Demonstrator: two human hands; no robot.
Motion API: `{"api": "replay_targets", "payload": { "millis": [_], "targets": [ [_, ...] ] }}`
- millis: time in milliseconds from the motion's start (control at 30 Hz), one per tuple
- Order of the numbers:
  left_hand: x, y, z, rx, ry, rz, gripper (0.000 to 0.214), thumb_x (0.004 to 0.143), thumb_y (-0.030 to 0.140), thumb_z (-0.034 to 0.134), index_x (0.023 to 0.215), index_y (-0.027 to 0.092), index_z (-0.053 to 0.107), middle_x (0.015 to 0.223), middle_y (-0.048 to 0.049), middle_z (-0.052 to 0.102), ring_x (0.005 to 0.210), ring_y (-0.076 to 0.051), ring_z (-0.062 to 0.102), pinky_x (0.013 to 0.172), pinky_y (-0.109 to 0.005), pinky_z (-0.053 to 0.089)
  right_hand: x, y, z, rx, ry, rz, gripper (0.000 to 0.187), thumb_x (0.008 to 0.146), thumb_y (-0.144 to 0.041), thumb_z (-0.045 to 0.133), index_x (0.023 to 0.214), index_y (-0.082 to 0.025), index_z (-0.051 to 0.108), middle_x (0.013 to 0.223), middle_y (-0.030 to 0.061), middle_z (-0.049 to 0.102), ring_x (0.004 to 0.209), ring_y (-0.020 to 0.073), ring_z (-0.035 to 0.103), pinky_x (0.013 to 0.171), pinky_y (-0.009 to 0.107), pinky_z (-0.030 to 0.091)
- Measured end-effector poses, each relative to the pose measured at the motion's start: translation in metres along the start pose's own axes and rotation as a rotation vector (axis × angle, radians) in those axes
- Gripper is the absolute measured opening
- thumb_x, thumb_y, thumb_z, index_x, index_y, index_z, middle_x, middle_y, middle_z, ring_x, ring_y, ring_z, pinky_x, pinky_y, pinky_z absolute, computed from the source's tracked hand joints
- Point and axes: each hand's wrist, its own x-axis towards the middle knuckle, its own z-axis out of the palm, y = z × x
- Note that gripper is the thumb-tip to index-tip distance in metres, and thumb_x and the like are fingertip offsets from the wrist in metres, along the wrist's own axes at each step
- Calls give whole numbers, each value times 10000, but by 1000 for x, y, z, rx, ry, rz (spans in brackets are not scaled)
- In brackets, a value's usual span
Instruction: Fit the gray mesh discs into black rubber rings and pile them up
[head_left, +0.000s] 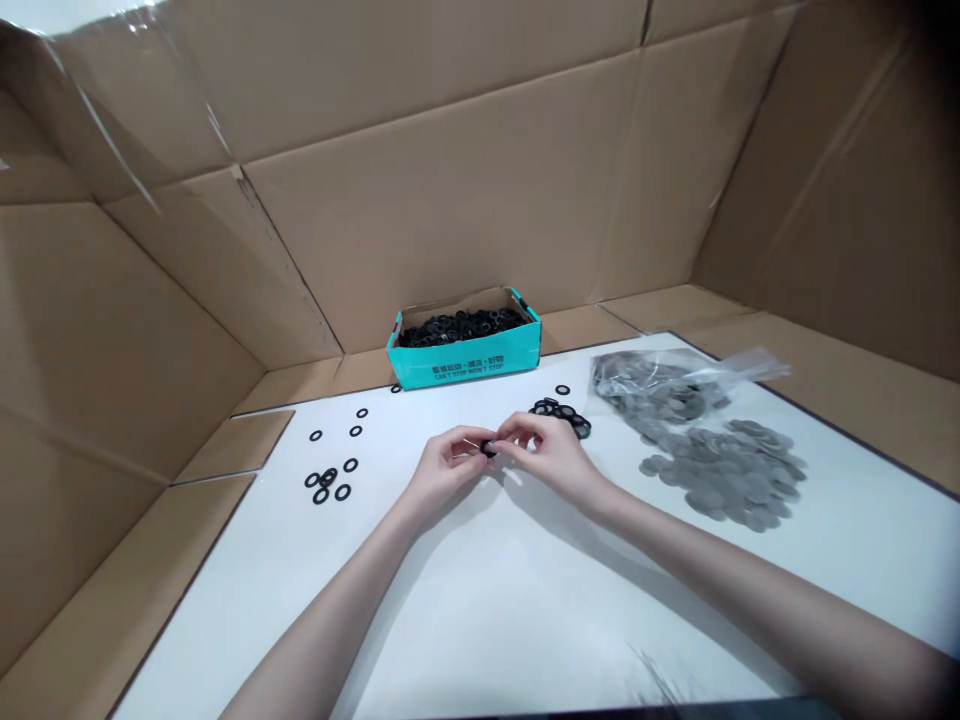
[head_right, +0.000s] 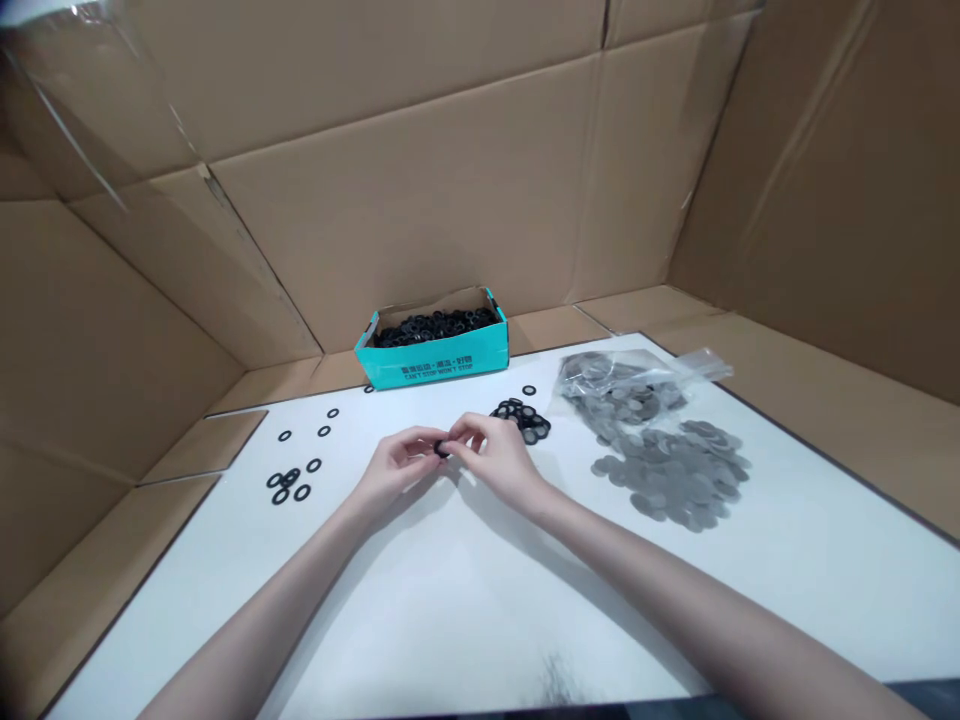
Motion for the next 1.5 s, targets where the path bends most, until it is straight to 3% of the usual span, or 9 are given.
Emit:
{"api": "replay_targets", "payload": {
  "millis": [167,400,567,833,933,1500],
  "targets": [
    [-1,-2,4,-44,-39,-29,474,718,245,785,1166,174,648,844,-26,624,801,-132,626,751,-235,511,-11,7,0,-25,41,-14,96,803,-256,655,736,-193,683,740,22,725,617,140,584,594,265,443],
    [-4,-6,10,-72,-139,-42,446,734,270,793,1148,188,650,973,-58,648,858,-142,629,780,-246,506,-19,7,-3,-81,21,-133,104,826,-218,643,736,-206,693,731,29,686,644,153,579,602,284,450],
    [-4,-10,8,-101,-144,-26,395,767,298,784,1128,187,668,880,-39,645,806,-130,613,731,-235,490,-20,9,-5,-93,-9,-159,93,840,-223,642,762,-205,689,731,29,666,639,150,576,587,277,442],
    [-3,-9,5,-43,-42,-2,424,753,296,790,1128,173,639,820,-17,637,762,-123,627,727,-236,500,-19,15,-6,-213,-156,-115,231,928,-302,559,751,-181,645,766,35,616,666,144,563,630,279,414],
    [-2,-8,5,-11,-16,3,443,739,283,796,1134,168,632,824,-22,633,767,-126,623,718,-228,501,-20,16,-5,-246,-209,-134,180,925,-252,530,793,-181,628,799,31,594,655,131,553,622,268,405],
    [-6,-5,8,119,-31,75,280,855,310,680,1101,198,606,908,-36,614,858,-136,607,766,-222,491,-19,15,-7,-150,-246,-173,126,921,-205,538,808,-194,592,906,54,584,790,160,569,684,277,448]
  ]
}}
